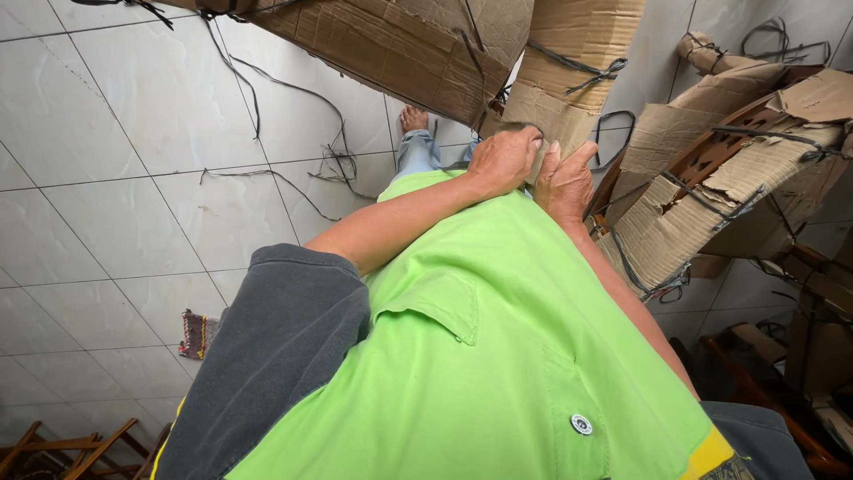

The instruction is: Wrapping cardboard around wooden furniture frames and securing it with string for protection during transport.

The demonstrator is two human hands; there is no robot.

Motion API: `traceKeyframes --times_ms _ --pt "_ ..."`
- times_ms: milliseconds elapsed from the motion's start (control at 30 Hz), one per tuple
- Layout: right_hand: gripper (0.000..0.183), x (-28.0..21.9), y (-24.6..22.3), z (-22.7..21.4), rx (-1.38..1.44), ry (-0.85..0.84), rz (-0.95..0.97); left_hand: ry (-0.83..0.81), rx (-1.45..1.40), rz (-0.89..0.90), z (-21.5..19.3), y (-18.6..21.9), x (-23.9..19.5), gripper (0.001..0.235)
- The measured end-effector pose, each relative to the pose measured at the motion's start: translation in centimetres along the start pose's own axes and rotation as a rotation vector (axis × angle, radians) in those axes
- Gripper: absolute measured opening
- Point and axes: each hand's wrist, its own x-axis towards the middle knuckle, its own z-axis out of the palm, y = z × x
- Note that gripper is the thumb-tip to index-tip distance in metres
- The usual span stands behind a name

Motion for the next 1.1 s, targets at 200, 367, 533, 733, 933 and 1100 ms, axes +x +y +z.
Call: traceKeyframes --times_ms 200,367,533,733,933,1100 --pt "0.035 -0.1 0.0 0.1 -0.010 0.021 -0.018 0.114 -0.192 -0.091 0.7 -0.5 0.4 0.025" --pt "0.036 0.0 0.4 0.8 0.010 0.043 0.004 -0.057 -0.269 -0.155 1.7 -0.6 0.2 0.035" --pt "0.040 -0.3 -0.5 0.0 0.085 0.035 0.001 -0.131 -0.316 -0.075 3.9 -2.1 1.3 0.049" --pt "0.048 -0.5 -1.8 0.1 0.085 0.087 0.047 -0.111 -0.699 -0.084 5.1 -2.8 0.7 0.054" --pt "0.051 -1.1 -3.3 -0.3 0.076 0.110 0.123 -0.150 -1.234 -0.227 7.2 -4.4 0.6 0.052" --pt "0.049 -0.7 -2.2 0.6 0.112 0.152 0.112 -0.270 -1.305 -0.241 7.9 -5.5 1.0 0.054"
